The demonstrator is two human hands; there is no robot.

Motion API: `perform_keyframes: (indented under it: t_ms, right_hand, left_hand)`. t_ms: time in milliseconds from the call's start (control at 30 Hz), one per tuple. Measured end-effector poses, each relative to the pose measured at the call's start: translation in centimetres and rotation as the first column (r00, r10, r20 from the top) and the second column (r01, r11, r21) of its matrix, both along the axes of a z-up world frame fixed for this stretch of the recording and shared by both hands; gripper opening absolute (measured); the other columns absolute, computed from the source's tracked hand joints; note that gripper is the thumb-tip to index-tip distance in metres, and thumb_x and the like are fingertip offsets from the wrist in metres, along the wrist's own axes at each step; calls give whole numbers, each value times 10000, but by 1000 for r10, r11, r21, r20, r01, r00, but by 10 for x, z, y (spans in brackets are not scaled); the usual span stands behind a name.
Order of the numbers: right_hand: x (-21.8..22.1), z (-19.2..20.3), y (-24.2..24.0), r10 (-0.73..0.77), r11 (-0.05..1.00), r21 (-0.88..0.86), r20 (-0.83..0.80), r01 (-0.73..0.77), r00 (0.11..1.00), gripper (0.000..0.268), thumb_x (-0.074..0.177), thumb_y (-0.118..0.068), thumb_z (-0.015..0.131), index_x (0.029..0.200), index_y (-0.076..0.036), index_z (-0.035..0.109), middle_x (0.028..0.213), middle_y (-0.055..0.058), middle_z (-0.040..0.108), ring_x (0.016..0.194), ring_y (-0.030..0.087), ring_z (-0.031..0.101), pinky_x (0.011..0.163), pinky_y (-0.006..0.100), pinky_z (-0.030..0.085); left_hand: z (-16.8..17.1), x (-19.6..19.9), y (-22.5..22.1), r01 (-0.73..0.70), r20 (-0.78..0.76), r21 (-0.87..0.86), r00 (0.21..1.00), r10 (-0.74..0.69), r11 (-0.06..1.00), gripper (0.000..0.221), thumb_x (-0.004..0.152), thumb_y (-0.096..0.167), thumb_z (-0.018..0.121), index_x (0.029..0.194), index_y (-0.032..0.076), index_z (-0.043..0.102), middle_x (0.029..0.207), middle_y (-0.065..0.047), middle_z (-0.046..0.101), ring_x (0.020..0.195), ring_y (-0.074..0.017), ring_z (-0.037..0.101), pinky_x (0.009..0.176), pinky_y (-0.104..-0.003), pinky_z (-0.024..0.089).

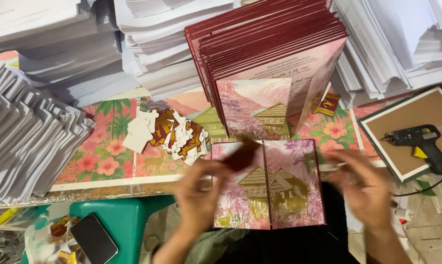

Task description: Assembling decorative cards by applying hot glue and attaching small paper house cutouts.

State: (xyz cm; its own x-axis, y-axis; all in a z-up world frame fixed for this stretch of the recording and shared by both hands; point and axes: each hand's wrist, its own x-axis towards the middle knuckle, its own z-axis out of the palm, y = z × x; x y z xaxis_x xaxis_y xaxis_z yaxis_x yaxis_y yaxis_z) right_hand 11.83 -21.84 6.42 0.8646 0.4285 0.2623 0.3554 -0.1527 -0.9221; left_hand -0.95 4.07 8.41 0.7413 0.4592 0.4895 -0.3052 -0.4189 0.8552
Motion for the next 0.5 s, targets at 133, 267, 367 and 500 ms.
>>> perform_keyframes:
  t_ms: [133, 267, 367, 500]
  right_hand:
    - [-13, 3, 26, 288, 954, 157, -259, -254, 922, 531, 759, -150, 681, 1251, -19, 529, 769, 58, 608, 657, 119, 565, 562, 226, 495]
    - [-1, -25, 19, 53, 996, 88, -383, -21, 922, 181, 785, -52, 659, 933, 47, 628, 726, 101, 616, 499, 141, 553, 477, 222, 496]
    - [6, -48, 25, 91, 984, 177, -547, 9, 832, 299, 775, -18, 643, 1059, 45, 571, 923, 114, 602, 566, 117, 529, 461, 205, 457]
    - [0, -83, 40, 154, 965, 261, -484, -26, 861, 364, 783, 8, 648, 1125, 2, 524, 773, 58, 617, 476, 57, 563, 375, 145, 454]
  left_hand:
    - [10, 14, -41, 253, 37, -181, 967, -251, 950, 113, 788, -31, 686, 871, 6, 618, 785, -107, 661, 620, -152, 607, 584, -228, 533]
    - [-11, 19, -33, 165, -156, 25, 975, -159, 986, 136, 821, 75, 674, 942, 52, 616, 908, -55, 655, 857, -180, 619, 794, -280, 495]
    - [-32, 19, -21, 90, -230, 90, 971, -67, 992, 195, 878, 148, 571, 1050, 59, 594, 999, -81, 614, 979, -234, 571, 851, -332, 463]
    - [-66, 16, -20, -3, -262, 105, 965, 30, 995, 167, 892, 102, 582, 1042, 44, 626, 954, -131, 587, 994, -379, 580, 867, -471, 450]
